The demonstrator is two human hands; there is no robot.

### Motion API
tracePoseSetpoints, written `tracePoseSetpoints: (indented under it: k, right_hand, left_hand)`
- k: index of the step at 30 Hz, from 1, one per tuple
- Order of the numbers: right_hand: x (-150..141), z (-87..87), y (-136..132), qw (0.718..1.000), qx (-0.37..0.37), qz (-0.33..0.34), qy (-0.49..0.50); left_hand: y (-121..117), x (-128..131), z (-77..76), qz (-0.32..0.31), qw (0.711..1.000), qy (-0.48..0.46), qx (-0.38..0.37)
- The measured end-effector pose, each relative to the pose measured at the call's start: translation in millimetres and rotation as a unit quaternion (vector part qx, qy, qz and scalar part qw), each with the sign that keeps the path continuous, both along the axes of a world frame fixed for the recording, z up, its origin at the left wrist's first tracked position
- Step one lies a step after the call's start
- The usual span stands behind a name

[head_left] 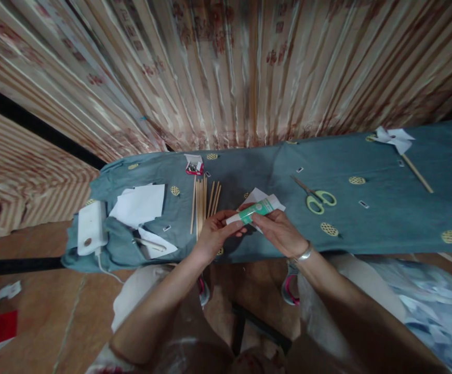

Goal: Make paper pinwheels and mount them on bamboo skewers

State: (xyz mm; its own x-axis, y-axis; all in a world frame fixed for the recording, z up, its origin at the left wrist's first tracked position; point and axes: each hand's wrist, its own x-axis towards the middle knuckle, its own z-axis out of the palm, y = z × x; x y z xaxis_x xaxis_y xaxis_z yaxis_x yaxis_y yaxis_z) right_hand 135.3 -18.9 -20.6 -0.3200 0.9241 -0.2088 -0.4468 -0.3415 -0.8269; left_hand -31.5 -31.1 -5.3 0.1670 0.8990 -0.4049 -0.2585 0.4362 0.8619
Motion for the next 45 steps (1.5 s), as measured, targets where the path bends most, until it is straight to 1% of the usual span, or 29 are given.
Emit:
tracePoseSetpoints:
  k: [7, 11, 14, 17, 19, 20, 21, 22, 23, 24, 26, 28, 30, 31, 33, 36, 39, 41, 43, 45]
  right_hand:
    - [1, -6.3, 5, 0.999, -0.036, -0.012, 0.011]
    - [2, -6.4, 7, 0.998, -0.046, -0.038, 0.023]
    - [6, -6.7, 12, 0.995, -0.064, -0.070, 0.033]
    - [15, -7.6, 18, 0.990, -0.074, -0.109, 0.046]
    - [21, -8.1, 21, 0.988, -0.076, -0.125, 0.051]
    - [23, -8.2, 22, 0.987, -0.076, -0.131, 0.053]
    - [26, -8.1, 23, 0.986, -0.075, -0.136, 0.055]
    - [28, -8.0, 24, 0.986, -0.073, -0.139, 0.057]
    - [30, -7.7, 25, 0.986, -0.070, -0.140, 0.060]
    - [31, -7.3, 25, 0.986, -0.067, -0.141, 0.063]
    - [35, -6.3, 27, 0.985, -0.066, -0.142, 0.072]
    - [38, -5.4, 29, 0.982, -0.079, -0.147, 0.086]
    - [41, -4.7, 31, 0.979, -0.096, -0.152, 0.100]
    - [42, -4.3, 31, 0.978, -0.103, -0.152, 0.104]
    - [44, -3.7, 31, 0.977, -0.112, -0.147, 0.106]
    - [46, -3.2, 31, 0.978, -0.117, -0.138, 0.101]
    - [48, -4.1, 31, 0.979, -0.121, -0.133, 0.090]
    - [50, -5.5, 33, 0.979, -0.125, -0.137, 0.082]
    - [51, -6.9, 34, 0.978, -0.123, -0.150, 0.076]
    - [53, -7.7, 34, 0.978, -0.115, -0.164, 0.064]
  left_hand:
    - [3, 2, -3.3, 0.025, 1.000, -0.013, -0.005]
    - [5, 3, -3.4, 0.027, 1.000, -0.009, -0.001]
    - [6, 3, -5.6, 0.029, 1.000, 0.004, 0.006]
    - [9, -2, -9.6, 0.031, 0.998, 0.044, 0.043]
    - [14, -14, -11.1, 0.040, 0.988, 0.110, 0.098]
    - [17, -23, -11.0, 0.051, 0.977, 0.160, 0.134]
    - [21, -34, -10.4, 0.066, 0.957, 0.221, 0.174]
    - [26, -46, -9.5, 0.078, 0.926, 0.298, 0.217]
    - [31, -59, -8.5, 0.090, 0.884, 0.381, 0.256]
    - [36, -72, -7.8, 0.085, 0.842, 0.456, 0.274]
    - [44, -93, -8.6, 0.069, 0.772, 0.565, 0.283]
    - [51, -105, -13.0, 0.032, 0.711, 0.646, 0.276]
    - [55, -108, -19.7, -0.008, 0.666, 0.699, 0.258]
    - [56, -107, -23.0, -0.026, 0.652, 0.716, 0.249]
    - [56, -104, -28.5, -0.050, 0.637, 0.731, 0.239]
    - [55, -101, -31.5, -0.060, 0.638, 0.729, 0.240]
    - [54, -103, -27.5, -0.043, 0.649, 0.721, 0.239]
    - [51, -102, -21.6, -0.007, 0.649, 0.719, 0.250]
    - [45, -94, -15.4, 0.034, 0.645, 0.705, 0.293]
    - [36, -76, -12.1, 0.045, 0.645, 0.666, 0.371]
